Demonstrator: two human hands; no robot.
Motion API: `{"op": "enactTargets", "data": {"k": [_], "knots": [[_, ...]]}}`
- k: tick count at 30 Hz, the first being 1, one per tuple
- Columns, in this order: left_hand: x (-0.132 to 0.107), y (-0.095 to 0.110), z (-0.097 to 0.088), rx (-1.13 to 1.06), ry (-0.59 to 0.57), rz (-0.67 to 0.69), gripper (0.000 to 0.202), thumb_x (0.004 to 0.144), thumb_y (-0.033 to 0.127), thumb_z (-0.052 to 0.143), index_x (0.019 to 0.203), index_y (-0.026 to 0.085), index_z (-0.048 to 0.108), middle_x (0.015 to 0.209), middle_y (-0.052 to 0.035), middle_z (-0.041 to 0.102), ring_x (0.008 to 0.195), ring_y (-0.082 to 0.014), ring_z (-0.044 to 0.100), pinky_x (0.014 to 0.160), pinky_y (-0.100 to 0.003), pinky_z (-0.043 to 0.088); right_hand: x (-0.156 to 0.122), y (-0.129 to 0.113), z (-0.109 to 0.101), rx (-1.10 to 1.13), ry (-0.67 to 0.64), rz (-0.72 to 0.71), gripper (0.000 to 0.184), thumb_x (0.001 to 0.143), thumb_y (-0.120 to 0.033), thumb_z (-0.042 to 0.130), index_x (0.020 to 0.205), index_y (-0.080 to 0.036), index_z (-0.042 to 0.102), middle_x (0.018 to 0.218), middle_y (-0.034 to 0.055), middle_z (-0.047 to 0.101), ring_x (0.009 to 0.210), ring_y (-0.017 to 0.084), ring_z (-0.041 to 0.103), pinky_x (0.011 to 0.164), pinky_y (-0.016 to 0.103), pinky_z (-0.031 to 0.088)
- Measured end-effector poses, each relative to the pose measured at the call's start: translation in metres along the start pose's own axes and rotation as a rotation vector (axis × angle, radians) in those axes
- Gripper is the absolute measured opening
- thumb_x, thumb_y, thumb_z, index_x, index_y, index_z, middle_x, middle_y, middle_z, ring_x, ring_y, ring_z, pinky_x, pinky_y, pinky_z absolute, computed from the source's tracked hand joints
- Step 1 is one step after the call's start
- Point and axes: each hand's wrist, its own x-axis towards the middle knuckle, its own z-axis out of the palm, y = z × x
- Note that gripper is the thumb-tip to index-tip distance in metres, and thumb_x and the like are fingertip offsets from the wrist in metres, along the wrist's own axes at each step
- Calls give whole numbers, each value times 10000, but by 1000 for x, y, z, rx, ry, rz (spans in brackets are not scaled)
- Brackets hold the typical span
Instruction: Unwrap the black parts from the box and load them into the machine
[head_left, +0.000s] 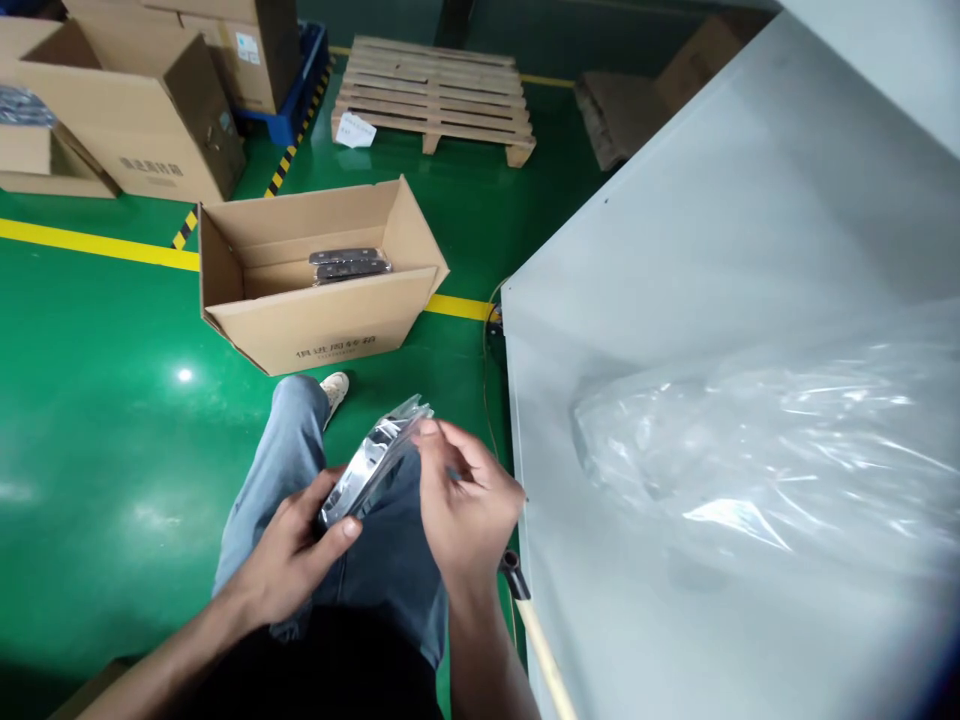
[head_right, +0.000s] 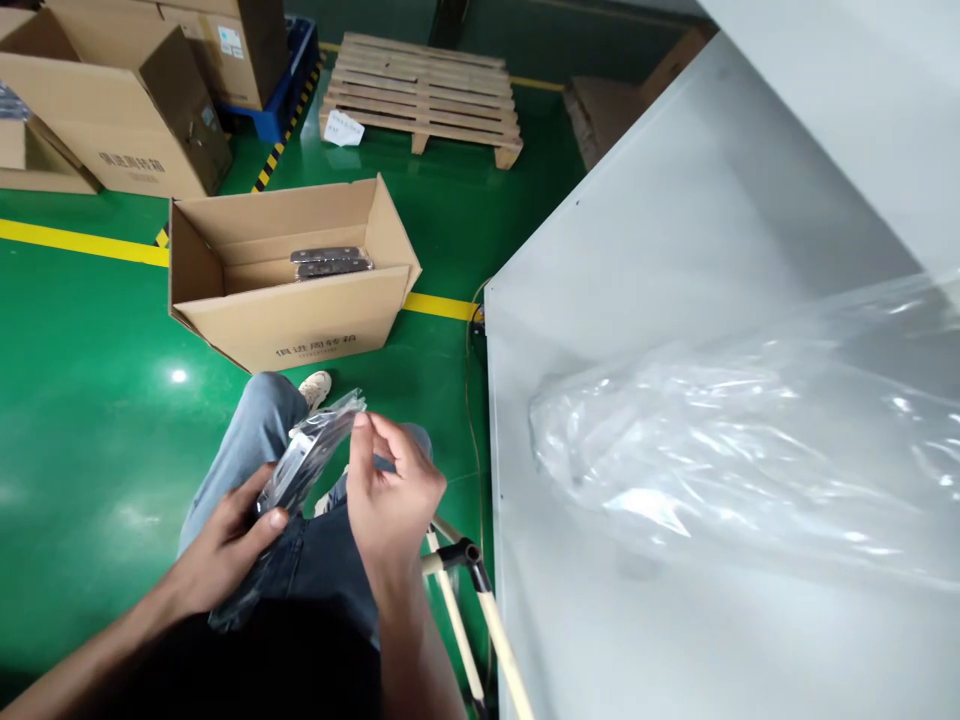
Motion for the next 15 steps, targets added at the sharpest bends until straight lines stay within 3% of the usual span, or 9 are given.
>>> {"op": "enactTargets", "data": {"k": [5,8,12,15], "knots": [[-4,-7,3,-114,57,-155,561,939,686,638,1281,256,750,1195,-81,775,1194,-327,677,1087,-477,541,2,2,-1,22,-89,29,278,997,-452,674,919,-199,756,768,47,804,712,199,794,689,308,646],[-7,-16,-1,-266,148,-247,672,901,753,634,1254,196,759,1355,-138,730,1339,-369,626,1186,-532,478,12,3,-7,62,-28,91,354,993,-522,665,902,-183,711,744,45,786,689,203,794,673,313,648],[-7,-27,-13,-294,316,-292,722,845,823,643,1140,179,783,1282,-168,758,1418,-396,576,1244,-566,420,23,3,-17,38,107,76,400,973,-567,678,916,-173,703,722,47,777,676,208,786,683,330,647],[0,-22,-17,-327,301,-271,743,850,846,619,1109,168,776,1197,-166,780,1340,-404,637,1190,-577,483,14,3,-10,24,-9,-4,294,986,-476,686,952,-190,748,804,59,803,751,211,791,730,345,655]]}}
